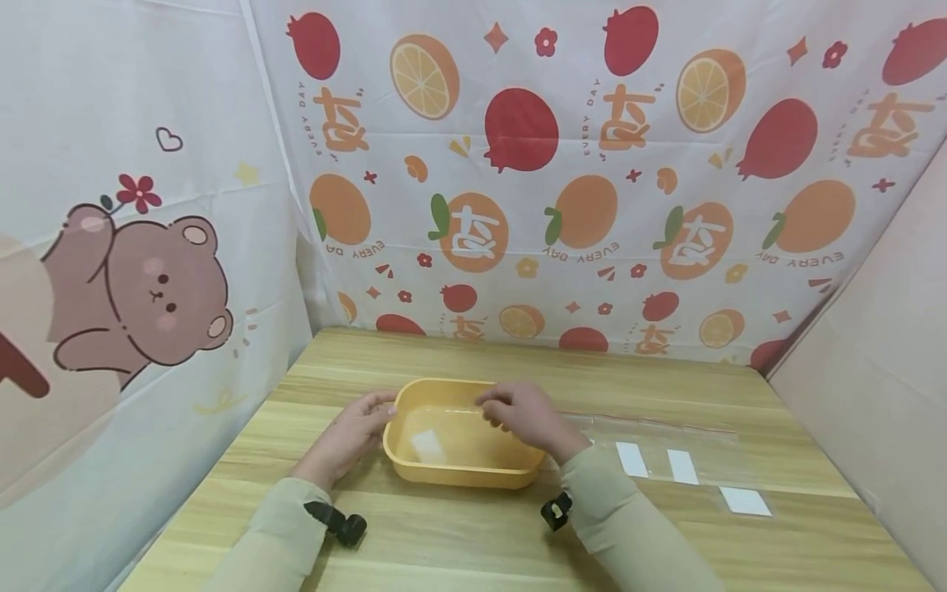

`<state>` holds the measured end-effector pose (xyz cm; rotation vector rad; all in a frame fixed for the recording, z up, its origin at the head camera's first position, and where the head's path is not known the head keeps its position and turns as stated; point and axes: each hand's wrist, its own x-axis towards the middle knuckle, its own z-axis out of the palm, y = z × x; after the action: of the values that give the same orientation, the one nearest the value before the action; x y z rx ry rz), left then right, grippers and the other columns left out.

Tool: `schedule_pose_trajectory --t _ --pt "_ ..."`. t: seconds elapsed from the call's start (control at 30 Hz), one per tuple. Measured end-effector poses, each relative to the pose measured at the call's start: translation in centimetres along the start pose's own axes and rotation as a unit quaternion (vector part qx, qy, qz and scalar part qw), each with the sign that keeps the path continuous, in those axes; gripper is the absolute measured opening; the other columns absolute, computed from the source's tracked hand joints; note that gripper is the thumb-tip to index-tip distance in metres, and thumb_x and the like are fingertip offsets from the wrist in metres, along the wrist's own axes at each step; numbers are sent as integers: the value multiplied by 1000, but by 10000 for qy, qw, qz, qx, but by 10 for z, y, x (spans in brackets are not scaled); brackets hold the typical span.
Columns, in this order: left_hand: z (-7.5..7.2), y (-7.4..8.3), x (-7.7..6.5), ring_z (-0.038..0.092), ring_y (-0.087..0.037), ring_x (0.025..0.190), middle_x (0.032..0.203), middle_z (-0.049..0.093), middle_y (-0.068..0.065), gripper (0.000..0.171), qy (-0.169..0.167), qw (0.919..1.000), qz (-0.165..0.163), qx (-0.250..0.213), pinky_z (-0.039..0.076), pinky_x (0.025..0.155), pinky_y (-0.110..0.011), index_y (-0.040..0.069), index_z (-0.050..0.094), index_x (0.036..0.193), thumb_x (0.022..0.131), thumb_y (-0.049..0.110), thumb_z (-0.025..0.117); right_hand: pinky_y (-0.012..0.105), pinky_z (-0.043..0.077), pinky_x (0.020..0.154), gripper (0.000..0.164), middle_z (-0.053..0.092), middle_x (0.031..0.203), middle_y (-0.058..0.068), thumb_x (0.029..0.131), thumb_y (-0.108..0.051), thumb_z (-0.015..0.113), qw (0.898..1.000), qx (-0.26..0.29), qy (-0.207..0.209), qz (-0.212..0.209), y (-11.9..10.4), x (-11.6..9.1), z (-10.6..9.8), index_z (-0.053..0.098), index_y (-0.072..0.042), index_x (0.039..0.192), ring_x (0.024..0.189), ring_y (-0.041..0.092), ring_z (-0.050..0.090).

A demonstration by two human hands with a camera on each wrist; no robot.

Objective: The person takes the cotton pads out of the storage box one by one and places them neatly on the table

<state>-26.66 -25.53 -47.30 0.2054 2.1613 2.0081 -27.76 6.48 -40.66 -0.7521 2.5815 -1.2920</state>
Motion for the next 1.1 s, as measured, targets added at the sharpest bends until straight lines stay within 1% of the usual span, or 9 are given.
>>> schedule_pose_trajectory --t 0.1,0.23,0.33,0.43,0.5,0.6,0.7,0.87,1.1 --pt "0 0 1 65 -26 95 120 61 -23 51 1 10000 2 -9 59 76 -35 -3 41 147 107 25 53 34 57 71 25 72 98 3 103 -27 58 9997 -52 231 -110 -3 -6 -18 75 -17 118 86 21 65" --pt "0 -1 1 65 -27 94 121 60 -24 50 22 10000 -8 37 58 76 -35 -3 40 147 107 25 52 36 56 72 24 71 104 0 104 -31 57 9990 -214 364 -152 -7 -15 -44 75 -21 117 88 23 65" --pt "1 -1 1 65 -27 95 121 60 -24 50 44 10000 -18 47 58 77 -35 -3 40 147 108 25 51 38 56 73 23 68 104 -1 105 -26 55 9984 -266 421 -275 -8 -23 -65 73 -19 117 86 21 64" --pt "2 -1 1 65 -27 96 121 60 -24 50 70 10000 -36 50 58 78 -35 -3 40 147 108 25 52 42 58 74 25 66 100 4 106 -17 50 9980 -230 419 -424 -7 -29 -85 72 -17 119 84 21 64" --pt "1 0 1 65 -27 97 122 59 -24 50 64 9999 -44 69 58 79 -35 -3 40 148 108 25 51 42 58 74 27 65 96 7 106 -13 48 9973 -318 441 -494 -6 -33 -98 71 -16 119 83 22 64" --pt "1 0 0 64 -29 99 124 58 -26 50 64 9999 -46 65 58 80 -35 -3 39 148 108 25 51 41 59 75 28 66 93 7 106 -10 46 9958 -599 499 -487 -5 -40 -117 71 -15 119 83 21 65" --pt "1 2 1 64 -30 101 126 58 -27 51 23 10000 -31 39 58 81 -36 -4 39 149 108 24 51 39 59 76 27 68 92 3 106 -10 47 9926 -999 543 -415 -4 -49 -139 72 -16 118 84 19 67" --pt "1 4 2 64 -31 103 128 57 -28 53 -4 10000 -28 37 58 82 -36 -4 37 149 107 25 52 39 57 80 26 70 97 -2 105 -8 48 9874 -1518 271 -347 6 -68 -174 71 -14 115 87 16 67" --pt "-1 -2 2 65 -30 105 131 58 -26 55 -11 10000 -31 16 58 84 -39 -3 38 149 107 27 53 34 55 74 28 67 88 -8 102 0 49 9736 -2274 -138 -166 25 -105 -211 72 -16 102 82 15 65"
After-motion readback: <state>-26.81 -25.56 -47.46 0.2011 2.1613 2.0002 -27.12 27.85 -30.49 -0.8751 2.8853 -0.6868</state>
